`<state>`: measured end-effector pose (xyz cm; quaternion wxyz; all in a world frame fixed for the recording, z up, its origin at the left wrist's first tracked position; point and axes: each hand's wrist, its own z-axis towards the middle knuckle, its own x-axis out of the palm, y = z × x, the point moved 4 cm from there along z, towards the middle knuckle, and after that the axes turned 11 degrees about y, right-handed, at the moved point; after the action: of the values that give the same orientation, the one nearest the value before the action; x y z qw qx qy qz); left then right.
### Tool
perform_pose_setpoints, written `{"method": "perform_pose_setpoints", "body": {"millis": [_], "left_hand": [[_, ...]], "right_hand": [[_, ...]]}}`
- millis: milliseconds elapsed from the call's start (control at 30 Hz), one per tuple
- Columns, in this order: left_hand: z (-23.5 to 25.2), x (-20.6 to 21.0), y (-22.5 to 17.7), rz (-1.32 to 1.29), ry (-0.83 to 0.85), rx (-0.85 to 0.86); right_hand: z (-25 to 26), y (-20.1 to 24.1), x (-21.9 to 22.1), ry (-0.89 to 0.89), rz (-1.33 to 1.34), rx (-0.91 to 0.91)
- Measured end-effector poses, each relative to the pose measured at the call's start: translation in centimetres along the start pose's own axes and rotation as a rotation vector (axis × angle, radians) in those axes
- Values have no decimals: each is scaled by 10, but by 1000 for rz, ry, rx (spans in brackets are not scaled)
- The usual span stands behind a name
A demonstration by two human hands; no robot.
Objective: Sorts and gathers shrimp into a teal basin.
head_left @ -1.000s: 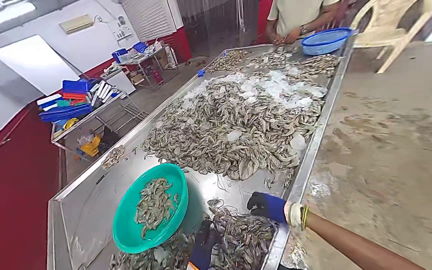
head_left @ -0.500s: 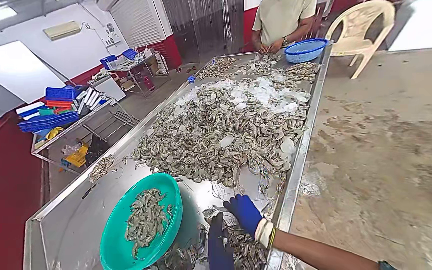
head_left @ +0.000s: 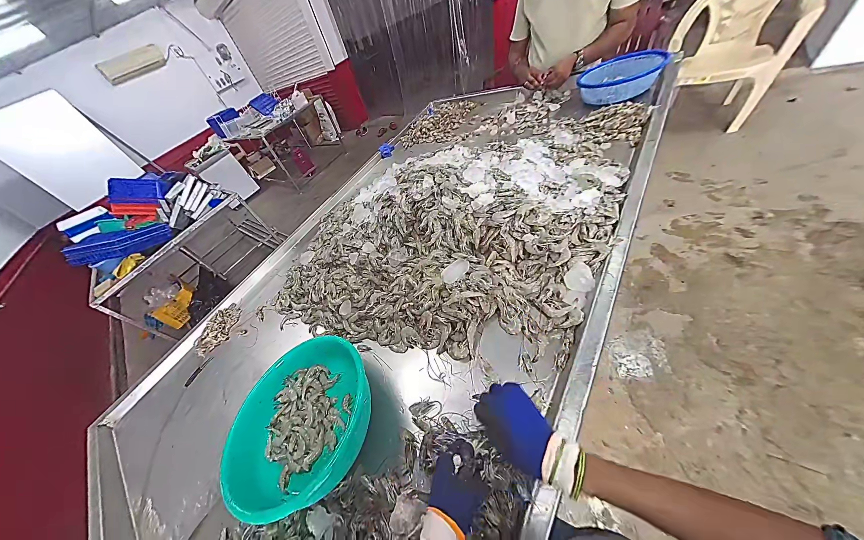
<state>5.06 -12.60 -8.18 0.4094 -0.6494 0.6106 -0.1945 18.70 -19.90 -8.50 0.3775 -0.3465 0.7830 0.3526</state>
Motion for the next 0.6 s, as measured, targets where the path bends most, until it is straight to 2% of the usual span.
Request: {"method": "perform_pose_setpoints", "body": {"millis": [67, 133, 200, 300, 367, 433, 500, 600], "left_hand": [[-2, -13, 11, -55, 1, 22], [2, -21, 24, -122, 21, 66], [5, -21, 23, -215, 21, 108], [2, -12, -1, -218, -162, 73], [10, -11, -1, -93, -197, 129], [18, -12, 5, 81, -205, 222], [18, -8, 2, 281, -200, 237], [26, 4, -8, 449, -146, 240]], "right_hand": [[3, -40, -6, 158, 28, 104], [5, -70, -14, 246, 55, 77], [19, -82, -33, 105, 30, -72], [63, -93, -38, -32, -57, -316], [83, -100, -21, -43, -103, -336], [77, -90, -5, 4, -140, -192], [53, -63, 14, 111, -64, -55], [13, -13, 22, 198, 124, -45]]}}
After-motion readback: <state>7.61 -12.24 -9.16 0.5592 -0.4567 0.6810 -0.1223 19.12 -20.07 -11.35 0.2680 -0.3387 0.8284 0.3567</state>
